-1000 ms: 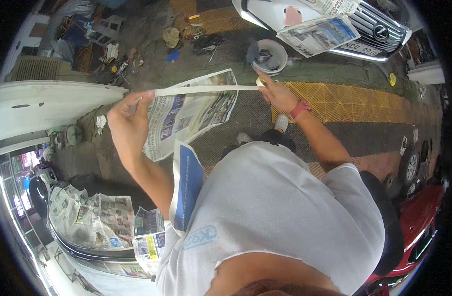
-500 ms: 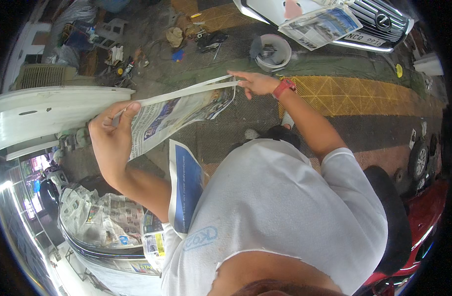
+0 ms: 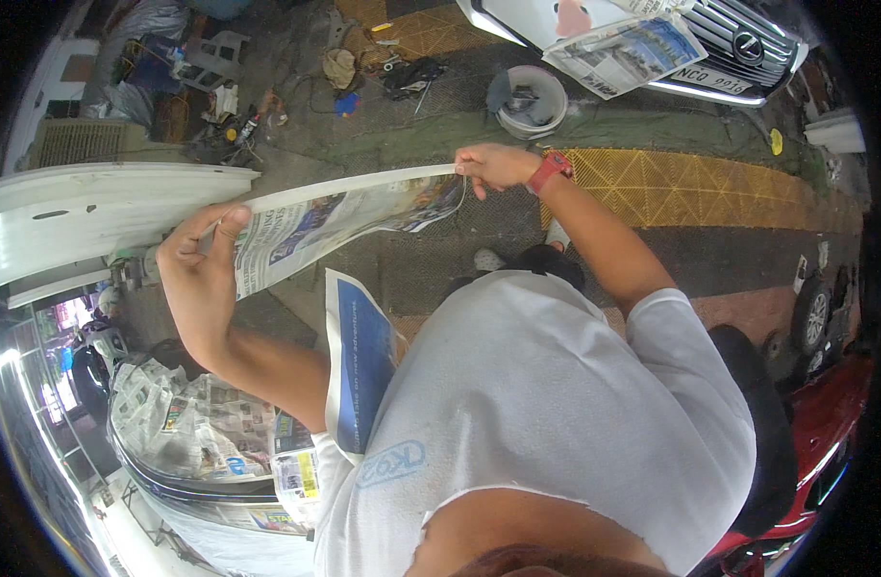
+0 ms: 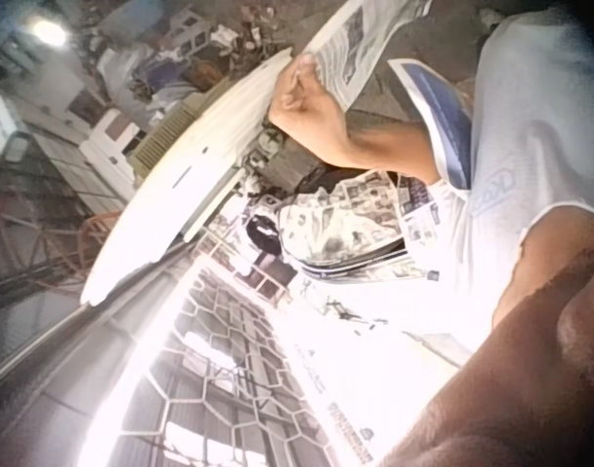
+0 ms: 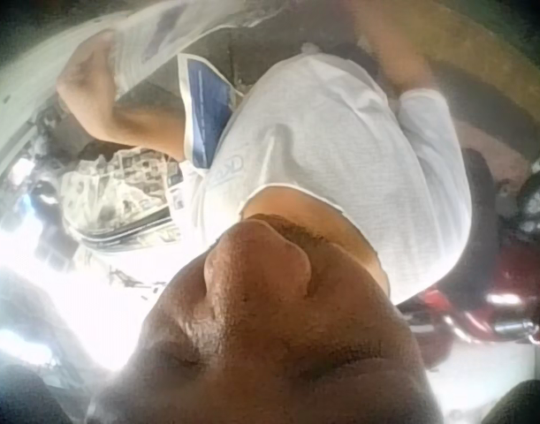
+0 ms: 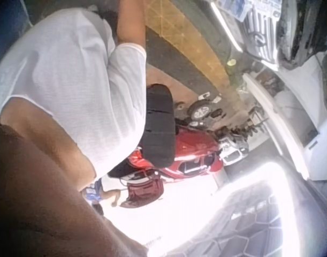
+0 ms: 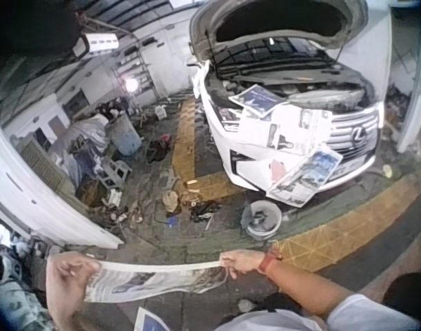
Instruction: The person tapes sheets of newspaper onto the front bumper of a white car using masking tape. They smooth the paper and apply tape to secure it in place.
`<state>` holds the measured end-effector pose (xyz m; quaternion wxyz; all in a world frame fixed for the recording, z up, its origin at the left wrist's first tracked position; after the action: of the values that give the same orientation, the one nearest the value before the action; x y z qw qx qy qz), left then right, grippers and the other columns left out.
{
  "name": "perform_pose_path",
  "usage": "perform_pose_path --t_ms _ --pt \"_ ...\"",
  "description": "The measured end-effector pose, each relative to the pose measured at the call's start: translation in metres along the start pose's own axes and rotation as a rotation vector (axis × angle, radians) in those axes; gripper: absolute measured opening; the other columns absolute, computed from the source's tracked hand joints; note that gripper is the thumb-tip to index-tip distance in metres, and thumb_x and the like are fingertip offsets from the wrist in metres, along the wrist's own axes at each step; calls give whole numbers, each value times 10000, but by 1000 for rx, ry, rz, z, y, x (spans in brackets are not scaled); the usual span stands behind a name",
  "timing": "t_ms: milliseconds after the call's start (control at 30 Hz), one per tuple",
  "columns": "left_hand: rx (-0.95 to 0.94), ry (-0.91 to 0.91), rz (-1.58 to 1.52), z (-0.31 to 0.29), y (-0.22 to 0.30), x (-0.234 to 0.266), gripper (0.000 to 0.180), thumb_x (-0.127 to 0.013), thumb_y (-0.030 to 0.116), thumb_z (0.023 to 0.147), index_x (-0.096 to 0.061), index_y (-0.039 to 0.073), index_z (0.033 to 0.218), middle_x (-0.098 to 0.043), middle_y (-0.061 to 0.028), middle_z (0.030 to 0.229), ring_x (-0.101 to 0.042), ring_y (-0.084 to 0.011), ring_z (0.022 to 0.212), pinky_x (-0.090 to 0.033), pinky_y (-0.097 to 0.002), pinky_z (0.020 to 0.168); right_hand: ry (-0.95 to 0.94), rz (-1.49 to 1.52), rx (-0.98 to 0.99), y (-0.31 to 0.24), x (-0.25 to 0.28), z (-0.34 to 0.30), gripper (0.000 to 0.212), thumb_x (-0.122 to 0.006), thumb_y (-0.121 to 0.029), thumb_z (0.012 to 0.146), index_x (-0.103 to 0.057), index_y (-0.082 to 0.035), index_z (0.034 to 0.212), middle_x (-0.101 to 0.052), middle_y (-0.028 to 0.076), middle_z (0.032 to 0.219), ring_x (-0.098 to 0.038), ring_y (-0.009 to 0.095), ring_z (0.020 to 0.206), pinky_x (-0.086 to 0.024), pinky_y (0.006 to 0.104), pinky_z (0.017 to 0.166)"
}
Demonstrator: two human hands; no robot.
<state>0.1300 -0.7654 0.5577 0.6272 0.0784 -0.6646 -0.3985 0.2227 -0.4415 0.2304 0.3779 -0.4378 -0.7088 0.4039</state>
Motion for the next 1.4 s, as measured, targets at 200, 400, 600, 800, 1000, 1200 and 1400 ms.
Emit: perform_pose_path --t_ms 200,400,600,800,1000,1200,1400 --pt "53 229 -123 9 -64 -6 329 -817 182 951 -784 0 1223 -762 -67 877 -624 -105 807 -510 -275 787 250 -183 82 -20 -4 -31 312 -562 -341 1072 -674 -88 929 -729 116 722 -687 264 619 -516 445 604" --pt "-174 537 469 20 -120 -74 601 -820 213 915 -641 35 1460 -770 -179 1188 -690 -351 1125 -527 -456 972 567 -692 276 -89 -17 -75 251 -603 -275 972 -704 -80 850 -723 214 791 -717 420 778 -545 562 719" --pt "-361 -299 -146 -2 -46 -205 349 -842 248 882 -788 63 1173 -781 -170 1068 -741 -363 973 -563 -439 856 478 -1016 309 -143 -29 -76 193 -684 -218 862 -736 -32 859 -716 189 722 -744 390 721 -564 507 639" --pt "-302 -305 -185 -8 -73 -230 120 -812 161 896 -800 46 927 -761 -148 879 -743 -341 818 -556 -418 734 451 -1101 127 -139 -26 -95 299 -676 -243 925 -685 -55 1157 -715 152 724 -727 387 699 -526 528 613" --pt "-362 -311 -145 -14 -90 -250 107 -778 172 911 -801 69 895 -761 -129 886 -728 -361 813 -556 -439 731 652 -938 90 -78 -37 -90 209 -649 -279 1026 -596 -125 1156 -669 96 676 -689 340 639 -497 501 549" --pt "-328 -270 -143 -3 -111 -259 110 -751 181 941 -801 82 939 -760 -134 915 -722 -383 842 -556 -463 758 1278 733 -145 54 -13 -130 91 -607 -221 1086 -576 -170 1155 -646 30 803 -635 116 663 -485 307 515" --pt "-476 -398 -228 28 -85 -300 248 -718 134 941 -769 131 1183 -692 -148 964 -684 -403 929 -539 -492 807 1289 -226 91 -51 -9 -140 469 -747 -323 994 -592 -85 1367 -714 94 1006 -677 232 793 -562 374 678"
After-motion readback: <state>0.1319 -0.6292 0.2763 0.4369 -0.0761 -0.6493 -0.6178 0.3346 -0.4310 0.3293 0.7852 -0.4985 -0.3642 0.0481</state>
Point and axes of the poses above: each hand's wrist, its own z-axis towards the middle knuckle, its own x-axis out of the back of the hand, y = z × x, the point moved 1 cm from there along z, towards the middle knuckle
